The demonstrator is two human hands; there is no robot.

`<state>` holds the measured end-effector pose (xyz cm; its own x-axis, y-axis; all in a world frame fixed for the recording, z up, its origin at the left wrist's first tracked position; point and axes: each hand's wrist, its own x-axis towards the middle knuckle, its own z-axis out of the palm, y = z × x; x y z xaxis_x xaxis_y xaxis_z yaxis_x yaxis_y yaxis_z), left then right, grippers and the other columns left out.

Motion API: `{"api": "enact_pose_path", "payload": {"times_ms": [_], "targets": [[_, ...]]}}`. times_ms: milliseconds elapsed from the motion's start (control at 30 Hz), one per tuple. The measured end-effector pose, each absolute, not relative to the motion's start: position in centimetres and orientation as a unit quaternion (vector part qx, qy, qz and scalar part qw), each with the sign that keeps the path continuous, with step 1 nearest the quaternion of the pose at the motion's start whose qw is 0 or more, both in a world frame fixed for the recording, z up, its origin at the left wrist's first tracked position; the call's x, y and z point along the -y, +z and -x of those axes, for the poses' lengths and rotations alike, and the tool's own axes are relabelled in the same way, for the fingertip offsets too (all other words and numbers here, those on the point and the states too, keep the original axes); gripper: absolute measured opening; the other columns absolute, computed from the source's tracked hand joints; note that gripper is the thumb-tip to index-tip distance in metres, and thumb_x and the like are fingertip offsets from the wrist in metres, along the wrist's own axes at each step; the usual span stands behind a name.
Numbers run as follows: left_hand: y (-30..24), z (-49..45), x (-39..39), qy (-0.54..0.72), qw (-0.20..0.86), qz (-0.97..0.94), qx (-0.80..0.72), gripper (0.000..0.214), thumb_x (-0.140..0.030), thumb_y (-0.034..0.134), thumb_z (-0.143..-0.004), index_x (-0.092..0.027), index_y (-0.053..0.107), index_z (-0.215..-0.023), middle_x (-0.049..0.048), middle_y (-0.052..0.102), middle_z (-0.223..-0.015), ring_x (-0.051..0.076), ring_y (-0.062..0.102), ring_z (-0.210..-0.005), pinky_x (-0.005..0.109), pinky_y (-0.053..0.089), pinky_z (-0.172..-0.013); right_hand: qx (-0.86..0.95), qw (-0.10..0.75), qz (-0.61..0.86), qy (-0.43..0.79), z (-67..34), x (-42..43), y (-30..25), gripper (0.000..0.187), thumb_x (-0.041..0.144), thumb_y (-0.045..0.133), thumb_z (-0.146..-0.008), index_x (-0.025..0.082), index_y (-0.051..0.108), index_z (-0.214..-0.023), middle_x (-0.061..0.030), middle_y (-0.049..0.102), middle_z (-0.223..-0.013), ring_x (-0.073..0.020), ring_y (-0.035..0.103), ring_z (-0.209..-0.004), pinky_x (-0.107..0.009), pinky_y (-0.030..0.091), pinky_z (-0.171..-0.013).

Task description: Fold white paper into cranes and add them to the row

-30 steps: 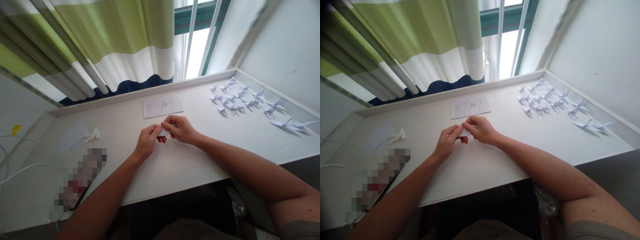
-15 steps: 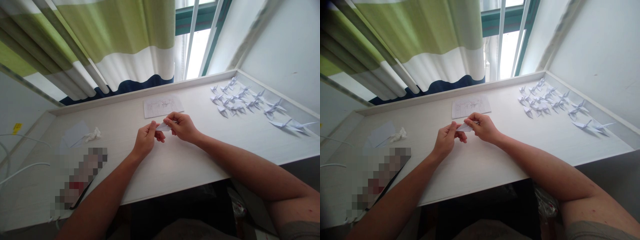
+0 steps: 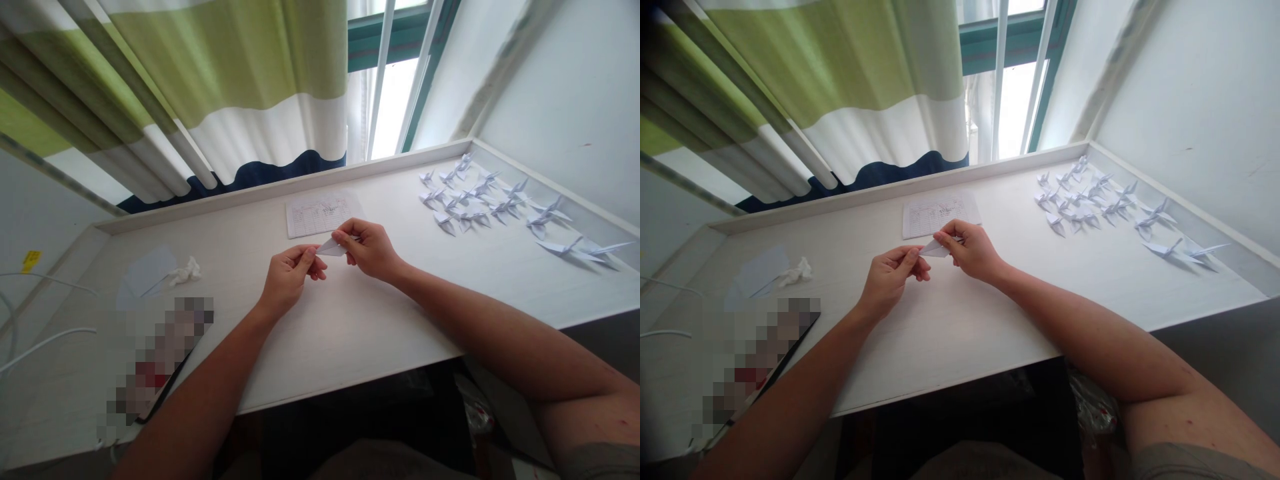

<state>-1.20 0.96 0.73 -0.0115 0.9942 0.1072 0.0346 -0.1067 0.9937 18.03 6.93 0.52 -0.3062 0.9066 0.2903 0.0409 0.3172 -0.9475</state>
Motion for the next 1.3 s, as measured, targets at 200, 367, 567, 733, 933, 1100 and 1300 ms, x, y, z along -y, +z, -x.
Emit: {"api": "enact_pose_path", "payload": {"times_ms": [200, 367, 567, 733, 933, 1100, 1300], "targets": [[0.8, 1.6, -1.0, 0.529, 0.421, -0.558, -0.480, 0.033, -0.038, 0.088, -0.086, -0.015, 0.077, -0.107, 0.0082, 0.084, -0.091, 0.022, 0.082, -0.080, 0.032, 0.063, -0.073, 0.638, 0.480, 0.350, 0.490, -18.2, -7.5, 0.5, 0.060, 0.079, 0.076, -0.084, 0.021, 0.061, -0.079, 0.0031, 0.058, -0.055, -0.0113, 0.053, -0.042, -0.025, 0.038, -0.041], [0.8, 1.4, -0.8, 0.544, 0.411, -0.547, -0.486, 0.028, -0.039, 0.088, -0.085, -0.015, 0.080, -0.097, 0.0093, 0.084, -0.088, 0.024, 0.082, -0.079, 0.036, 0.065, -0.074, 0.644, 0.469, 0.338, 0.501, -18.2, -7.5, 0.5, 0.060, 0.079, 0.075, -0.084, 0.021, 0.061, -0.079, 0.0034, 0.058, -0.055, -0.0106, 0.053, -0.042, -0.024, 0.038, -0.040], [1.0, 1.1, -0.7, 0.560, 0.404, -0.542, -0.478, 0.022, -0.036, 0.085, -0.086, -0.016, 0.080, -0.094, 0.0074, 0.084, -0.083, 0.024, 0.083, -0.080, 0.037, 0.066, -0.076, 0.648, 0.463, 0.332, 0.505, -18.2, -7.5, 0.5, 0.059, 0.078, 0.075, -0.085, 0.021, 0.061, -0.080, 0.0034, 0.059, -0.056, -0.0105, 0.053, -0.043, -0.024, 0.039, -0.041], [1.0, 1.1, -0.8, 0.559, 0.419, -0.526, -0.485, 0.021, -0.034, 0.085, -0.086, -0.015, 0.079, -0.095, 0.0073, 0.084, -0.082, 0.025, 0.083, -0.081, 0.037, 0.066, -0.077, 0.647, 0.465, 0.331, 0.506, -18.3, -7.5, 0.4, 0.060, 0.078, 0.075, -0.085, 0.020, 0.062, -0.080, 0.0037, 0.058, -0.055, -0.0105, 0.053, -0.043, -0.024, 0.039, -0.041], [1.3, 1.4, -0.9, 0.536, 0.470, -0.501, -0.491, 0.037, -0.050, 0.071, -0.096, -0.013, 0.078, -0.098, 0.0121, 0.085, -0.090, 0.028, 0.084, -0.082, 0.041, 0.066, -0.077, 0.645, 0.464, 0.332, 0.507, -18.3, -7.7, 0.2, 0.059, 0.077, 0.075, -0.085, 0.020, 0.062, -0.081, 0.0036, 0.058, -0.057, -0.0101, 0.053, -0.043, -0.024, 0.038, -0.041], [1.1, 1.6, -1.1, 0.498, 0.519, -0.481, -0.501, 0.047, -0.059, 0.074, -0.092, -0.012, 0.078, -0.093, 0.0146, 0.085, -0.089, 0.027, 0.082, -0.077, 0.039, 0.064, -0.074, 0.654, 0.458, 0.332, 0.503, -18.3, -7.5, 0.3, 0.060, 0.078, 0.075, -0.085, 0.020, 0.061, -0.080, 0.0041, 0.057, -0.056, -0.0098, 0.053, -0.043, -0.024, 0.038, -0.041], [1.0, 2.1, -1.1, 0.455, 0.537, -0.526, -0.477, 0.044, -0.058, 0.080, -0.090, -0.014, 0.079, -0.096, 0.0137, 0.085, -0.095, 0.026, 0.082, -0.082, 0.038, 0.063, -0.079, 0.665, 0.451, 0.334, 0.492, -18.4, -7.6, 0.4, 0.057, 0.075, 0.074, -0.087, 0.020, 0.060, -0.079, 0.0047, 0.056, -0.056, -0.0097, 0.053, -0.044, -0.023, 0.037, -0.041]]}}
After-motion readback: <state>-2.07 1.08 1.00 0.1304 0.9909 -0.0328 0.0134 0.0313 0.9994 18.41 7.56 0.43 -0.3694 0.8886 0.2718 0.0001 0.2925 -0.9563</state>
